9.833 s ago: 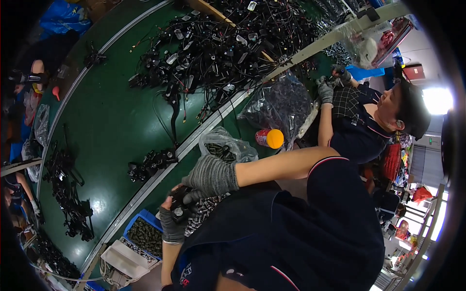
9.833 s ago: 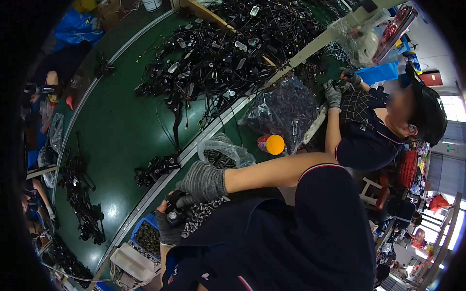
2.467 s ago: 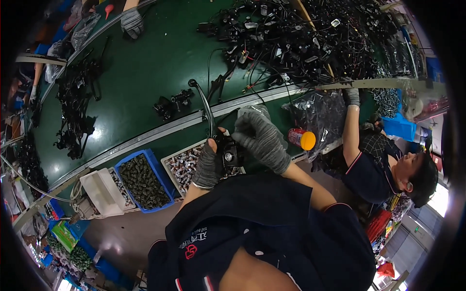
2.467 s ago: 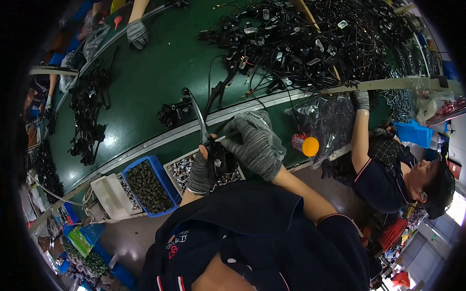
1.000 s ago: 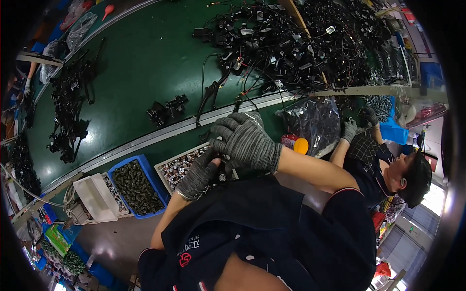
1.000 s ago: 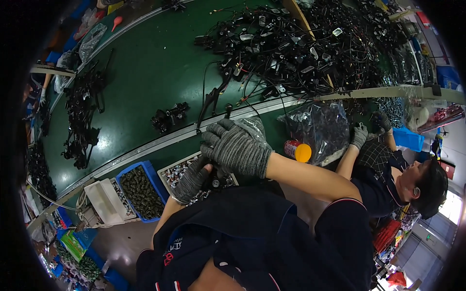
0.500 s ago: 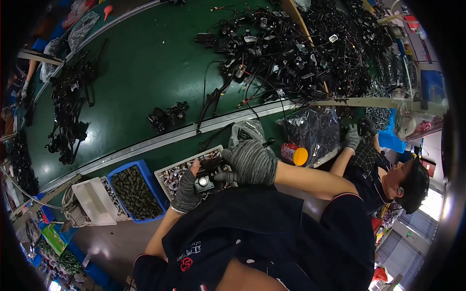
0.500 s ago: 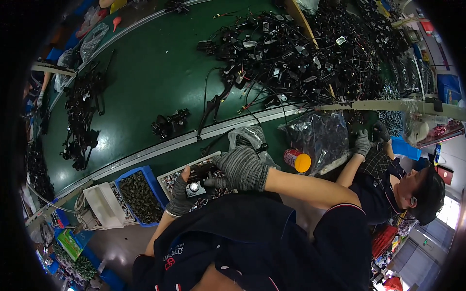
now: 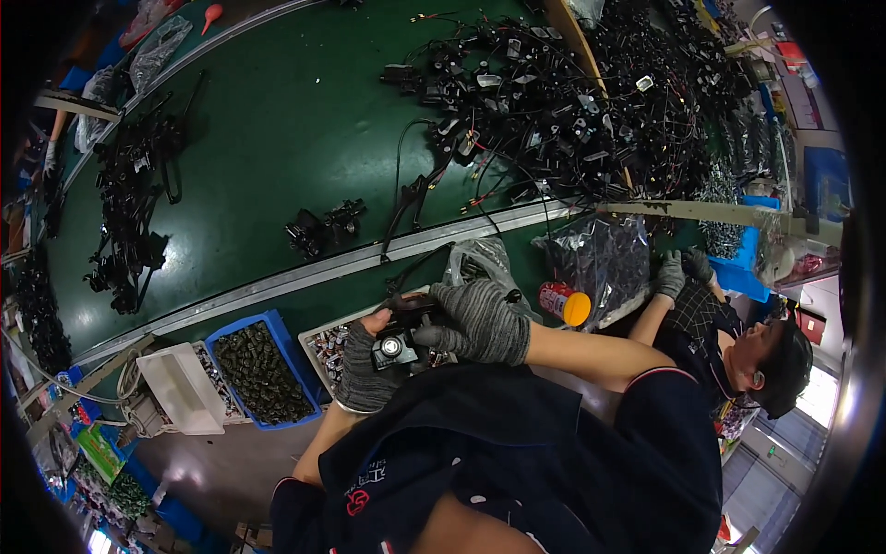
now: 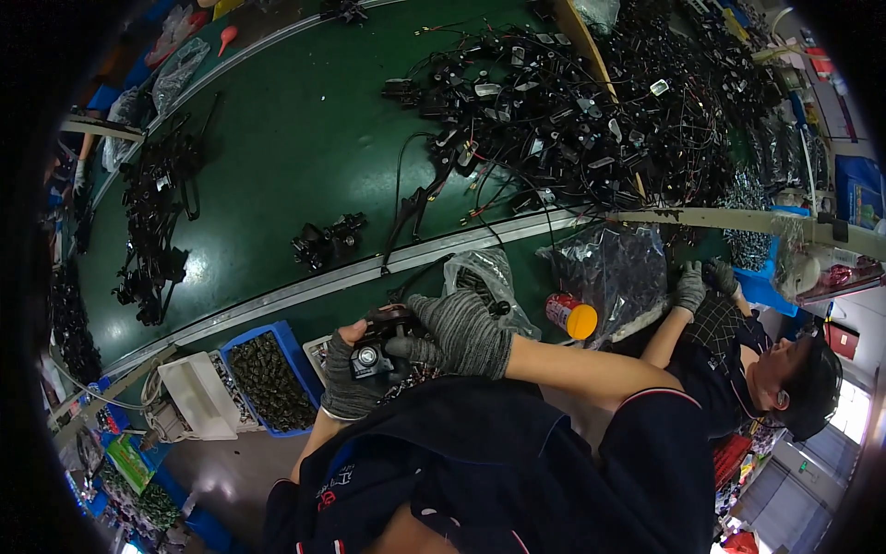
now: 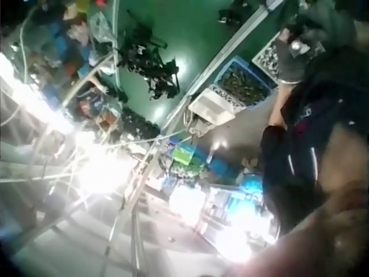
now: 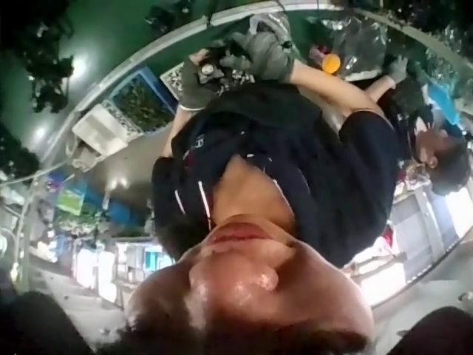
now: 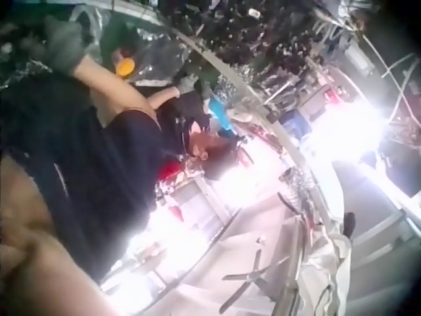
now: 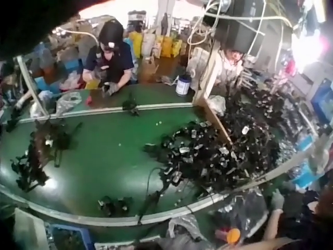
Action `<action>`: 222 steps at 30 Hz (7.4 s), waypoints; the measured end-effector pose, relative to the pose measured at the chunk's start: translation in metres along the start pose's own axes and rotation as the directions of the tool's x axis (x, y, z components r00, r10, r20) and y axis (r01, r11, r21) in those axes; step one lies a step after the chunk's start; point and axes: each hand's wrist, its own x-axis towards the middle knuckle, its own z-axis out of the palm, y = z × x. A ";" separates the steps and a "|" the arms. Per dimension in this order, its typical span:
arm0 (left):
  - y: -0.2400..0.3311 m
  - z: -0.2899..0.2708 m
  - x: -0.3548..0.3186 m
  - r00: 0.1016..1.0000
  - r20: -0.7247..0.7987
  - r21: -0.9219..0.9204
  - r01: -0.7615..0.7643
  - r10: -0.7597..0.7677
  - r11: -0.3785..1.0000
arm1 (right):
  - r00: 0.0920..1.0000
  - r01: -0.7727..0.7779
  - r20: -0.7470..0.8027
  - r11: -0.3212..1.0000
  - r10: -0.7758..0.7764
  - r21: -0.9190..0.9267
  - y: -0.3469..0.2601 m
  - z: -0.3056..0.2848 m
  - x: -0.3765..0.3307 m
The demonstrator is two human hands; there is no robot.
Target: The person assembles brake levers by inserting components into the assemblies at a conveyor workstation, then walks across the factory floor.
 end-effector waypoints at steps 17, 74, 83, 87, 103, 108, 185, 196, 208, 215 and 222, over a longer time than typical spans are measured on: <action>0.182 -0.053 0.160 0.855 0.410 -0.087 -0.309 0.317 0.947 | 0.894 -0.080 -0.405 0.822 -0.190 -0.563 0.075 0.010 0.106; -0.009 -0.048 0.051 0.876 0.482 0.075 -0.073 0.028 0.994 | 0.933 -0.332 -0.263 0.870 0.246 -0.365 0.113 0.094 -0.030; -0.023 -0.039 0.052 0.903 0.410 -0.003 -0.134 0.123 0.991 | 0.783 -0.478 -0.329 0.849 0.527 0.225 0.132 0.104 -0.030; -0.024 -0.038 0.049 0.897 0.439 0.058 -0.091 0.056 0.994 | 0.865 -0.420 -0.386 0.884 0.322 -0.205 0.144 0.121 -0.037; -0.022 -0.032 0.037 0.897 0.421 0.236 -0.252 0.135 0.939 | 0.779 -0.594 -0.238 0.804 0.580 0.017 0.109 0.095 -0.026; -0.028 -0.035 0.035 0.904 0.412 0.218 -0.215 0.110 0.952 | 0.756 -0.534 -0.381 0.838 0.532 0.109 0.102 0.094 -0.030; 0.038 -0.031 0.080 0.603 0.252 0.255 -0.795 0.756 0.550 | 0.881 0.061 -0.249 0.426 0.402 0.903 0.015 0.037 0.067; 0.007 -0.037 0.017 0.814 0.248 0.083 -0.559 0.526 0.825 | 0.997 0.079 -0.075 0.440 -0.025 0.894 -0.004 0.017 0.008; -0.005 -0.077 0.018 0.825 0.559 0.467 -0.236 -0.078 0.852 | 0.992 -0.050 -0.096 0.962 0.078 0.268 0.012 -0.022 -0.017; -0.020 -0.062 0.011 0.886 0.461 0.286 -0.210 0.059 0.935 | 0.975 0.189 -0.147 0.965 -0.163 0.183 -0.016 -0.008 -0.003; 0.000 -0.033 -0.004 0.796 0.606 0.553 -0.422 0.001 0.718 | 0.946 -0.224 0.305 0.904 0.112 0.365 0.001 0.010 -0.009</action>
